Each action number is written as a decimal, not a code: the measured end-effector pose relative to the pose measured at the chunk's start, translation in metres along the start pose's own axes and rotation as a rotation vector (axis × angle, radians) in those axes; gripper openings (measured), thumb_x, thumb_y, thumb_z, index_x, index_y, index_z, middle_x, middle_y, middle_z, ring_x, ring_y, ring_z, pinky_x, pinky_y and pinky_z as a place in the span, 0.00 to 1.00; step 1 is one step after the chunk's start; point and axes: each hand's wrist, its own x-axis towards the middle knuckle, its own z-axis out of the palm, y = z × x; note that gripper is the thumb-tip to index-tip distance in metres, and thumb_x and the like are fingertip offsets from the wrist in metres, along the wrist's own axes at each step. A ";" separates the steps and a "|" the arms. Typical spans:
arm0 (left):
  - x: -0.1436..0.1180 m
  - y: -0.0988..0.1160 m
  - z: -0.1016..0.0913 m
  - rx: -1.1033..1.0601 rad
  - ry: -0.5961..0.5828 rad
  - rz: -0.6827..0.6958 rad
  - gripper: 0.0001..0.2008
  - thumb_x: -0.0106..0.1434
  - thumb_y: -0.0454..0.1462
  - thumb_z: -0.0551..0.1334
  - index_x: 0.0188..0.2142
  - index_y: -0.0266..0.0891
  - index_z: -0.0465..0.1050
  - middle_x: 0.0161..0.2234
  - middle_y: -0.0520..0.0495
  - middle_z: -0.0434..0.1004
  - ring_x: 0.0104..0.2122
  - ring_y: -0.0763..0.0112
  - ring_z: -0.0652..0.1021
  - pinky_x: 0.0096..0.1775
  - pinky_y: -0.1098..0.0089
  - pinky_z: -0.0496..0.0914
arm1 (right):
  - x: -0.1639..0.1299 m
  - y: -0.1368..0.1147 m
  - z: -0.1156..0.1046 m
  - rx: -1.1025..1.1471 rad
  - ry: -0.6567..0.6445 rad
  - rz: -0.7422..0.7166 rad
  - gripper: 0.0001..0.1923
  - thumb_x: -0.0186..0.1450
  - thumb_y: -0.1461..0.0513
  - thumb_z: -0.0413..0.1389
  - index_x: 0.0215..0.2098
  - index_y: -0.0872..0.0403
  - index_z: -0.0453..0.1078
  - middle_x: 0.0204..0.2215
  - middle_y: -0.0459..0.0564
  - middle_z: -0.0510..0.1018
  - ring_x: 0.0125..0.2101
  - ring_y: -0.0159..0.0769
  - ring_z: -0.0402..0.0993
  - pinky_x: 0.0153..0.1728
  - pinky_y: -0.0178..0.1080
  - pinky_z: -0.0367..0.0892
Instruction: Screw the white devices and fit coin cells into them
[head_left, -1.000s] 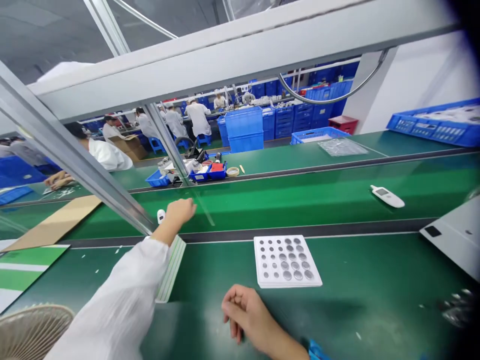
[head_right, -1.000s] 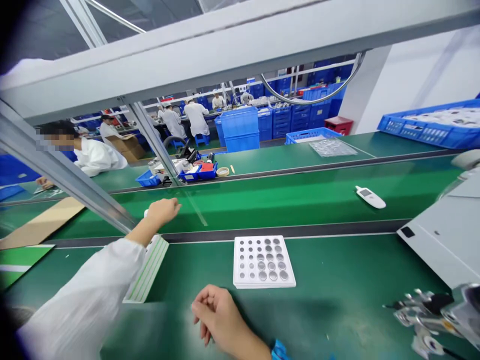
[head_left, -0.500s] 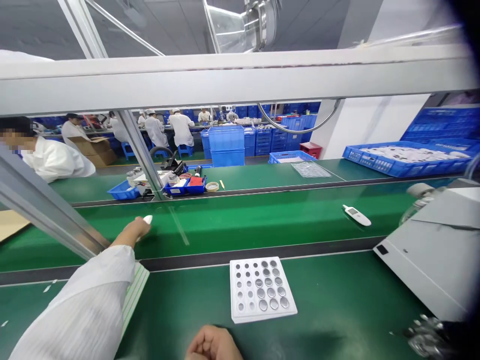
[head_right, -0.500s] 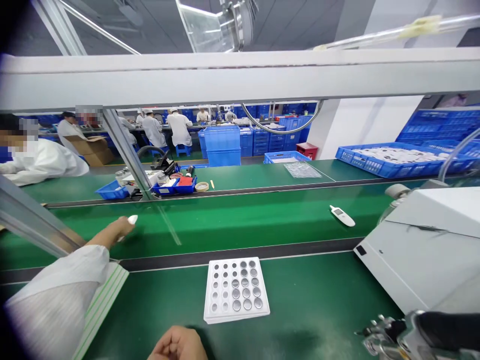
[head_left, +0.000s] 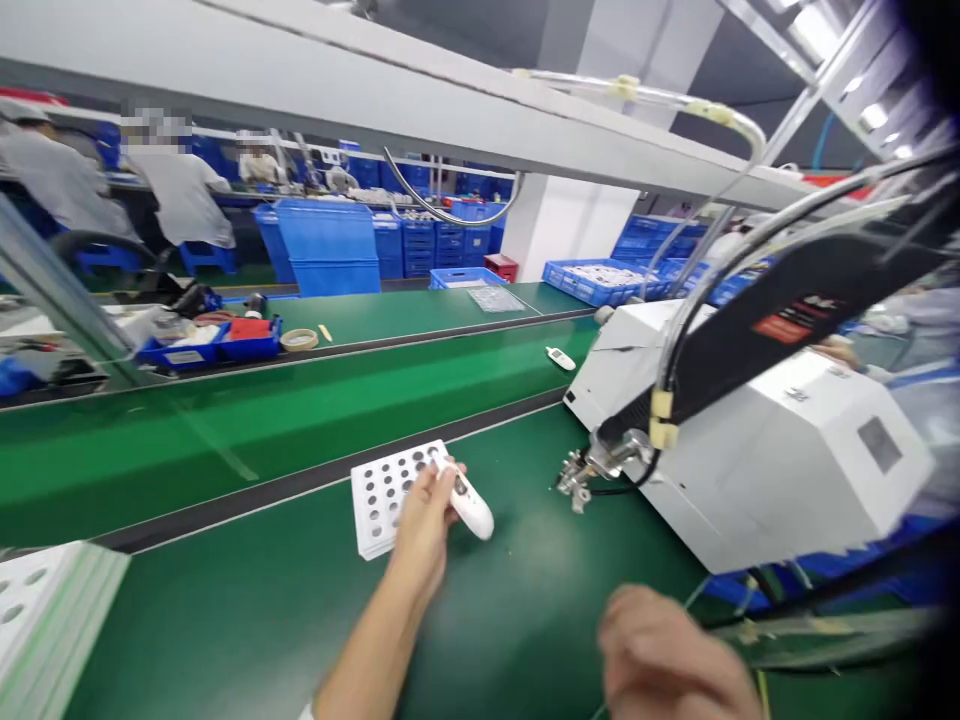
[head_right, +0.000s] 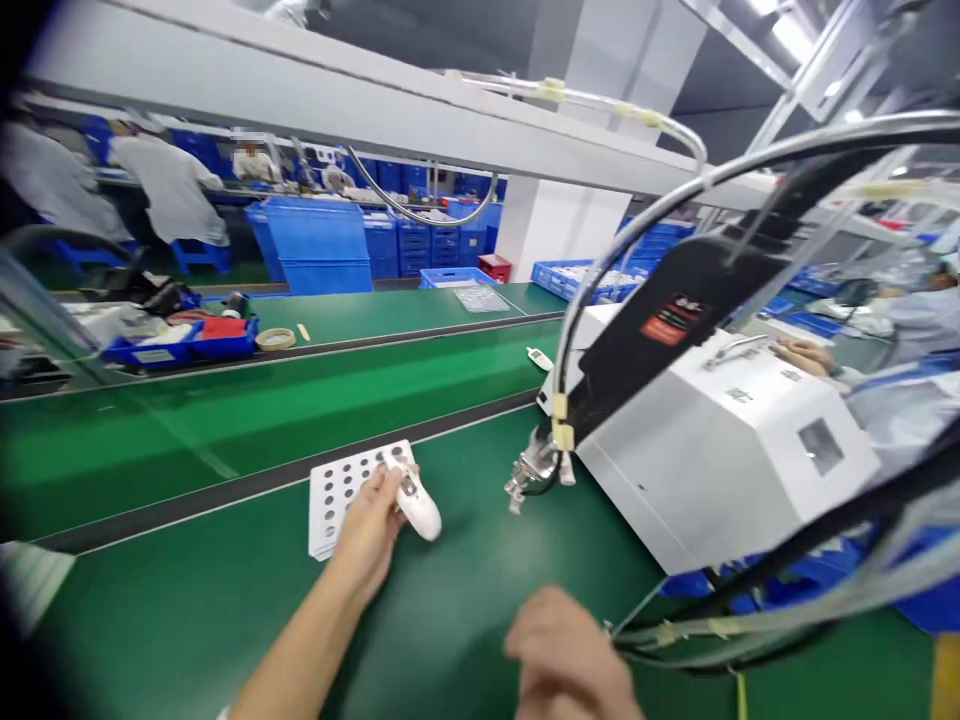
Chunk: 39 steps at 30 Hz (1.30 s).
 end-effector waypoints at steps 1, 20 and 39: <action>-0.010 -0.019 0.010 -0.052 -0.016 -0.071 0.24 0.49 0.53 0.69 0.40 0.41 0.75 0.37 0.45 0.75 0.35 0.68 0.76 0.31 0.72 0.70 | 0.018 -0.003 -0.011 -0.097 0.146 0.008 0.10 0.68 0.60 0.50 0.39 0.51 0.74 0.28 0.47 0.75 0.27 0.34 0.70 0.30 0.38 0.65; -0.024 -0.059 0.015 -0.327 -0.089 -0.425 0.19 0.57 0.48 0.67 0.42 0.39 0.71 0.34 0.46 0.74 0.33 0.68 0.76 0.31 0.68 0.73 | 0.151 -0.028 0.041 0.032 0.110 0.149 0.13 0.58 0.63 0.61 0.42 0.48 0.69 0.24 0.42 0.70 0.15 0.31 0.65 0.14 0.38 0.60; -0.025 -0.053 0.017 -0.305 -0.070 -0.453 0.21 0.54 0.50 0.68 0.41 0.39 0.72 0.32 0.48 0.74 0.29 0.71 0.75 0.28 0.72 0.69 | 0.123 -0.015 0.042 0.057 0.075 0.209 0.13 0.59 0.65 0.59 0.41 0.48 0.66 0.24 0.41 0.71 0.15 0.33 0.65 0.14 0.40 0.61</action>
